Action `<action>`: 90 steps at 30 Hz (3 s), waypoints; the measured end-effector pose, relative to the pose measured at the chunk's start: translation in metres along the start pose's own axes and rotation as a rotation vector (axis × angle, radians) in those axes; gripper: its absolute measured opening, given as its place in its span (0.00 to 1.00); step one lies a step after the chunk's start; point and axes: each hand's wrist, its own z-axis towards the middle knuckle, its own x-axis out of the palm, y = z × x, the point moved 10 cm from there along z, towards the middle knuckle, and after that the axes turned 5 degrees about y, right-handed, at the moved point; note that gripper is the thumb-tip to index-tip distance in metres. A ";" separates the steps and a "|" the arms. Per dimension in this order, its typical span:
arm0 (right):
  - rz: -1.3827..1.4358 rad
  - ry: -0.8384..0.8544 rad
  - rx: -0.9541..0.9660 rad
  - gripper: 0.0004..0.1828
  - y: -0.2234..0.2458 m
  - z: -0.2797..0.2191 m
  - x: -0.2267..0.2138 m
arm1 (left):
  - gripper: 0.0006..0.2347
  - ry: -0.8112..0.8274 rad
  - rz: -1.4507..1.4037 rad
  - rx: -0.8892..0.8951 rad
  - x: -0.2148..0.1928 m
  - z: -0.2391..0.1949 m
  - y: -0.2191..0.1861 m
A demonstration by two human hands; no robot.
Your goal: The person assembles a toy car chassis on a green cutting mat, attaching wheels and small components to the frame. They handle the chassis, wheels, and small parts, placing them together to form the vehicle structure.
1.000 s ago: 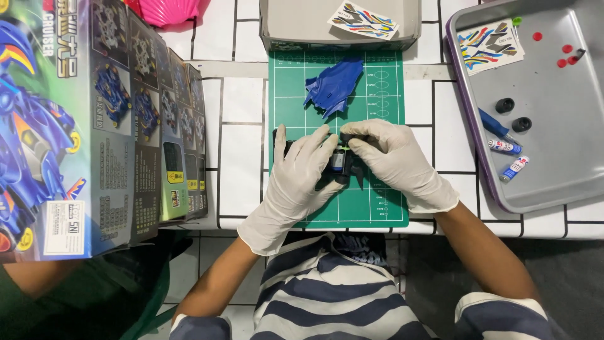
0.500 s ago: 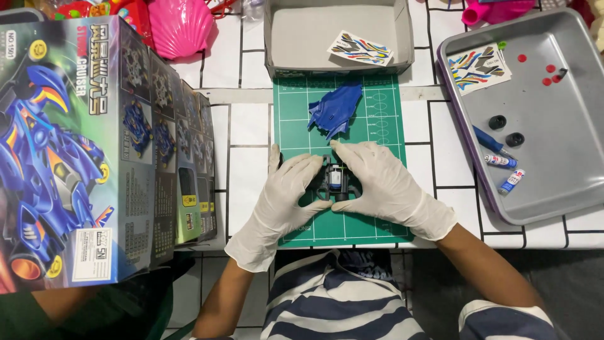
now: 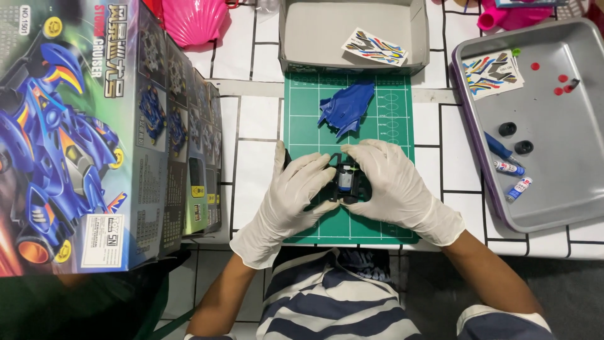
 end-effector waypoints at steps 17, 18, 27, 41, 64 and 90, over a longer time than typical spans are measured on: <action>0.008 -0.011 -0.053 0.38 0.014 0.004 -0.015 | 0.19 -0.076 -0.010 0.038 -0.010 0.003 -0.003; -0.006 -0.008 -0.054 0.38 0.012 0.003 -0.015 | 0.19 -0.076 -0.015 0.041 -0.010 0.003 -0.004; -0.012 0.124 -0.009 0.48 0.002 0.001 -0.003 | 0.20 0.009 -0.044 0.014 -0.006 0.008 -0.004; 0.019 -0.006 0.049 0.59 -0.060 -0.034 -0.071 | 0.37 0.254 0.137 -0.070 0.025 0.002 0.017; 0.019 0.178 0.752 0.21 -0.289 -0.156 -0.092 | 0.34 0.359 0.110 -0.479 0.011 -0.014 0.033; -0.308 0.347 1.045 0.09 -0.400 -0.024 -0.088 | 0.34 0.290 0.121 -0.398 0.004 -0.026 0.035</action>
